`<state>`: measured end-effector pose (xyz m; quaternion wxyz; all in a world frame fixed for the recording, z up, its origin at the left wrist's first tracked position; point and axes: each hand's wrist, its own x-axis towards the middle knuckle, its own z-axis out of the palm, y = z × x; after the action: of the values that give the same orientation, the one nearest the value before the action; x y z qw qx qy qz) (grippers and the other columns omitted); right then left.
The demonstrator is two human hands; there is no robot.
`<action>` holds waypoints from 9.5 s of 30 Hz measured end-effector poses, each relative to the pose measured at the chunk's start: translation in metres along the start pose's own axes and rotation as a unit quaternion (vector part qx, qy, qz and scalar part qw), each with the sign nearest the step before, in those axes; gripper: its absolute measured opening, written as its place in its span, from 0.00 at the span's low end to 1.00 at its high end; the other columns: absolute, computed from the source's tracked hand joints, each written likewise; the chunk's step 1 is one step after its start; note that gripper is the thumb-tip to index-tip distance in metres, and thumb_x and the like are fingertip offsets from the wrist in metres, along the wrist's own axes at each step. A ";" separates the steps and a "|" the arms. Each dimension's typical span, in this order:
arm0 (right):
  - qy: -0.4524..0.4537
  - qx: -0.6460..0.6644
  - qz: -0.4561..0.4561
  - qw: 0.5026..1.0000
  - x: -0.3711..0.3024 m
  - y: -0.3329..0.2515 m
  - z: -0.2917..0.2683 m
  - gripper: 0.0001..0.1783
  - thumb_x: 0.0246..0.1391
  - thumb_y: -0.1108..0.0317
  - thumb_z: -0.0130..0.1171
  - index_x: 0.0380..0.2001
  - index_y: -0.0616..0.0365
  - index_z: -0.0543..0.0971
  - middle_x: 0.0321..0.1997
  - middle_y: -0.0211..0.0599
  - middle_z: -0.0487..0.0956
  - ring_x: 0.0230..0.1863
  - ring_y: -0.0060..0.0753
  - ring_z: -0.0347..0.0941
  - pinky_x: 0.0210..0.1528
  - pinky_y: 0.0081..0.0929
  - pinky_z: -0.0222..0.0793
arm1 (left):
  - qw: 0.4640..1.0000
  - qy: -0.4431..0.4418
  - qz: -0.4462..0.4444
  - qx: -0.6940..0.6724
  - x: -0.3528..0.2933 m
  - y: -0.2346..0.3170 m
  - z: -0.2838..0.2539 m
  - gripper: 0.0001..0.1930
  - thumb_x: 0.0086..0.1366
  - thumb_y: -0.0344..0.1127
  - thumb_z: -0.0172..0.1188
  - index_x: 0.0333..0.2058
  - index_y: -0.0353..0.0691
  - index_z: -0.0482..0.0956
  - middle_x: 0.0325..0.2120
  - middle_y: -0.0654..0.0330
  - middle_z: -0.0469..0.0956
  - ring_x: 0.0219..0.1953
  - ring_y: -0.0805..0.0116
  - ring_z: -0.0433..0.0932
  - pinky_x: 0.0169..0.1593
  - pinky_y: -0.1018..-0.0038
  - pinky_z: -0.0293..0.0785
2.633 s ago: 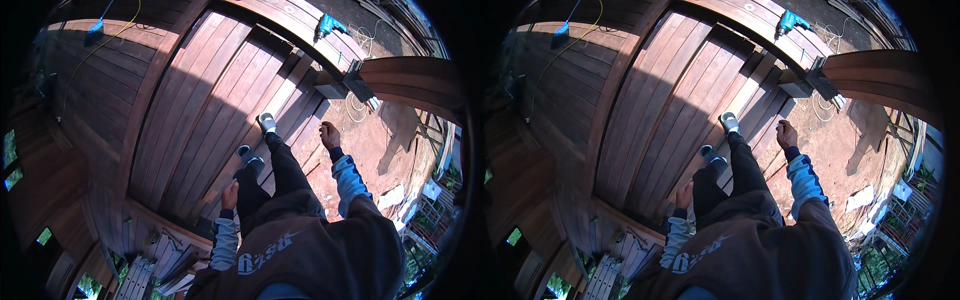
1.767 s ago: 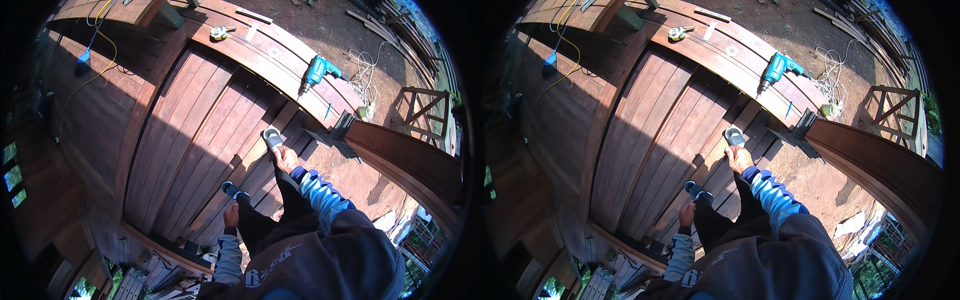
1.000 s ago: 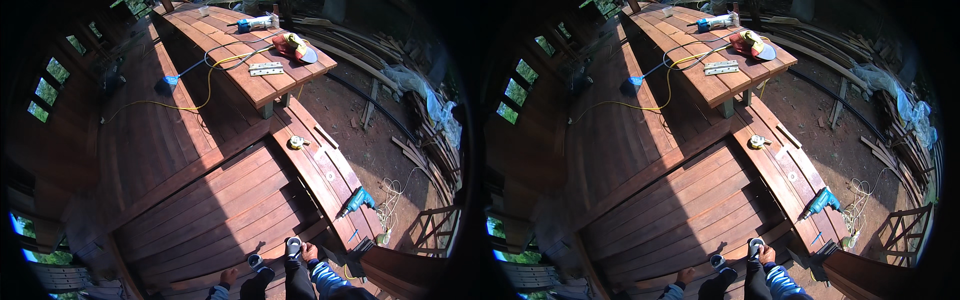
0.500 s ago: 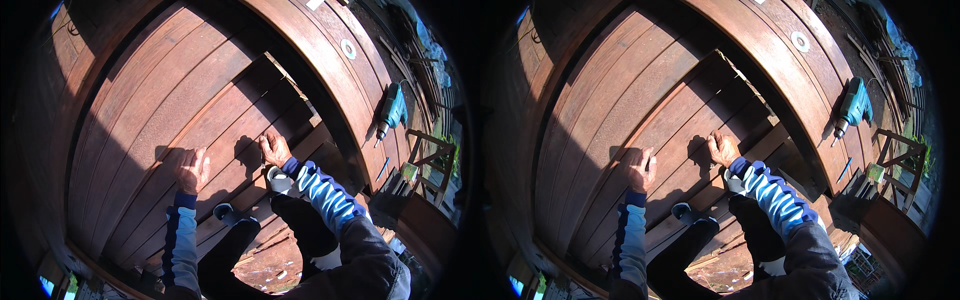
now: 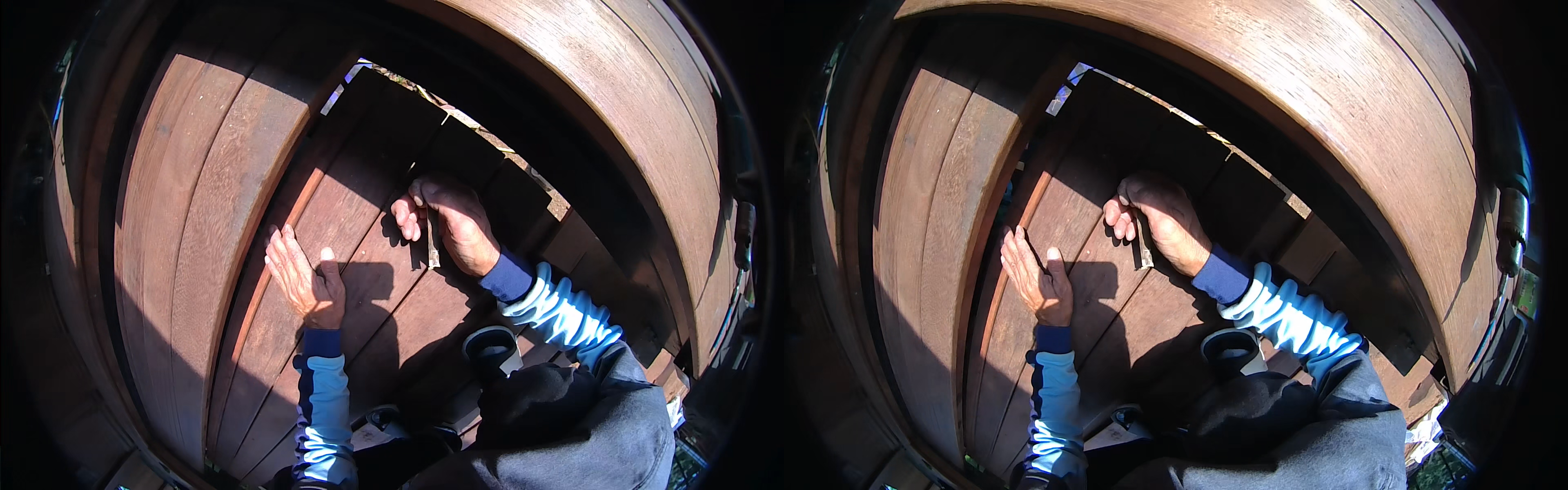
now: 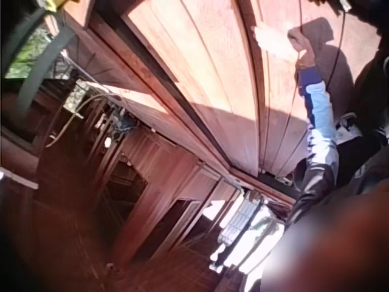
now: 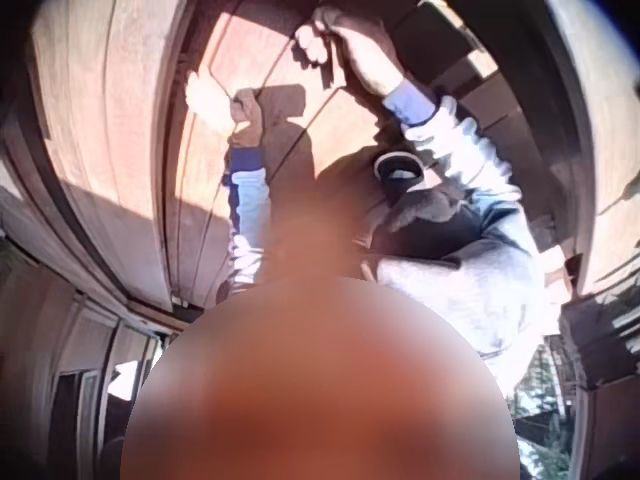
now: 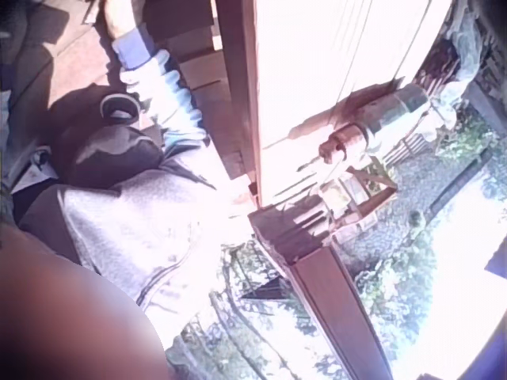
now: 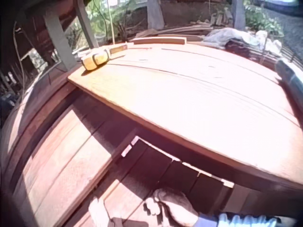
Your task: The person kneels on a wooden deck and uses both hands to align and press wooden planks into place. They repeatedly adjust the planks to ensure a tight fit between the boards.
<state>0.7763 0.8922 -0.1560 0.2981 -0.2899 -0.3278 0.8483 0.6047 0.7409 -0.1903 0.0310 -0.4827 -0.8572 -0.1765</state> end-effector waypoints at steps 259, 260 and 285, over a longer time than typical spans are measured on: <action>-0.262 -0.775 -0.182 0.545 0.032 0.153 0.171 0.29 0.58 0.51 0.44 0.45 0.70 0.75 0.47 0.56 0.75 0.56 0.56 0.66 0.68 0.53 0.43 | 0.976 -0.133 -0.122 0.125 -0.078 -0.157 -0.076 0.52 0.42 0.68 0.65 0.56 0.31 0.65 0.50 0.40 0.71 0.56 0.44 0.66 0.59 0.54 0.59; -0.251 -0.771 -0.199 0.550 0.031 0.154 0.171 0.29 0.57 0.51 0.44 0.45 0.70 0.75 0.46 0.56 0.76 0.55 0.56 0.67 0.68 0.53 0.44 | 0.953 -0.204 -0.179 0.132 -0.085 -0.165 -0.084 0.55 0.40 0.72 0.65 0.56 0.30 0.64 0.51 0.39 0.70 0.57 0.44 0.65 0.60 0.54 0.58; -0.231 -0.824 -0.227 0.465 0.026 0.162 0.164 0.31 0.58 0.54 0.43 0.57 0.66 0.69 0.58 0.49 0.72 0.65 0.51 0.59 0.71 0.54 0.34 | 0.961 -0.148 -0.214 0.094 -0.109 -0.175 -0.084 0.61 0.37 0.76 0.64 0.58 0.27 0.62 0.44 0.36 0.71 0.47 0.43 0.68 0.51 0.55 0.64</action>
<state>0.5955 0.7488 -0.1809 0.0170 -0.1097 -0.9861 0.1239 0.5061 0.5419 -0.1836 -0.0897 -0.3040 -0.9481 -0.0242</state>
